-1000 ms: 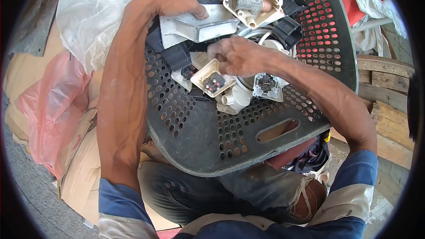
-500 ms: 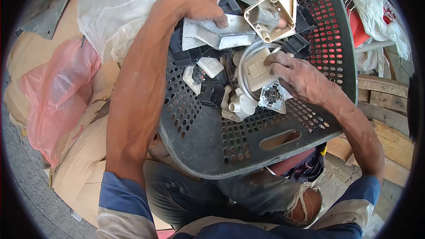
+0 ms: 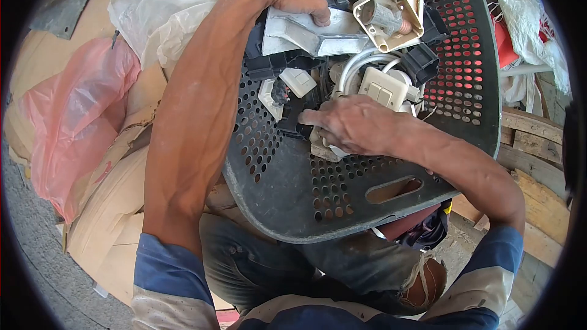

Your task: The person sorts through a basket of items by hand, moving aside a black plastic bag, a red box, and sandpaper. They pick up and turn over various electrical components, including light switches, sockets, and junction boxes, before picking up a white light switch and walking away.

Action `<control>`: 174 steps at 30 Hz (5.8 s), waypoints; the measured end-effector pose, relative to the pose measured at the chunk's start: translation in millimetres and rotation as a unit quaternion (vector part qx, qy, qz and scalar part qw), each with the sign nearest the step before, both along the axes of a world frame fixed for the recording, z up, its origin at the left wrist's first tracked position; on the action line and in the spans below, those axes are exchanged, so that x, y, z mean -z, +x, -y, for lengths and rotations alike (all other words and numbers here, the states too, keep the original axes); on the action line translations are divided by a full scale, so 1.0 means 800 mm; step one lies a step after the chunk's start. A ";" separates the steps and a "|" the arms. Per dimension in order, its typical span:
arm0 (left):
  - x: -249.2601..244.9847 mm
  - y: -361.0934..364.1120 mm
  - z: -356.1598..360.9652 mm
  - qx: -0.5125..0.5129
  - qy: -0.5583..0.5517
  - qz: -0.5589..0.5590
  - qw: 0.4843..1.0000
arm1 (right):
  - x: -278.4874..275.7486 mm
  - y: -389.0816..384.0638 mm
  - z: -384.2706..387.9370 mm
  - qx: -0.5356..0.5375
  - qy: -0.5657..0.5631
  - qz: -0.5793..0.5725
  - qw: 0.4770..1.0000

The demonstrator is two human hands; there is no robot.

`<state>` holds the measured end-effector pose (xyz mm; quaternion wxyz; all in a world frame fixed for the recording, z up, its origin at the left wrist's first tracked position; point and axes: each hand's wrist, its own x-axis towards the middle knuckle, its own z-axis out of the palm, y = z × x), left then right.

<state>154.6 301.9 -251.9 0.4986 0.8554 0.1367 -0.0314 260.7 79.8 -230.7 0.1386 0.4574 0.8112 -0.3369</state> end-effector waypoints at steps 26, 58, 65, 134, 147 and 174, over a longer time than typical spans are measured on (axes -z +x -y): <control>-0.017 -0.008 -0.002 -0.038 0.079 -0.077 0.993 | 0.031 0.020 -0.032 0.204 0.134 0.114 0.963; -0.065 0.055 0.178 -0.114 0.244 0.299 0.915 | -0.143 0.116 0.158 0.651 0.521 -0.130 0.537; -0.010 0.253 0.275 0.260 0.436 0.088 0.857 | -0.144 0.124 0.159 0.666 0.488 -0.127 0.550; -0.019 0.156 0.209 0.032 0.373 -0.028 0.927 | -0.131 0.137 0.161 0.660 0.530 -0.235 0.477; -0.119 -0.029 0.243 -0.116 0.305 0.433 0.840 | -0.176 0.100 0.160 0.520 0.430 -0.270 0.687; -0.141 -0.101 0.214 -0.302 -0.402 0.289 0.814 | -0.188 -0.047 0.043 0.649 0.023 -0.410 0.641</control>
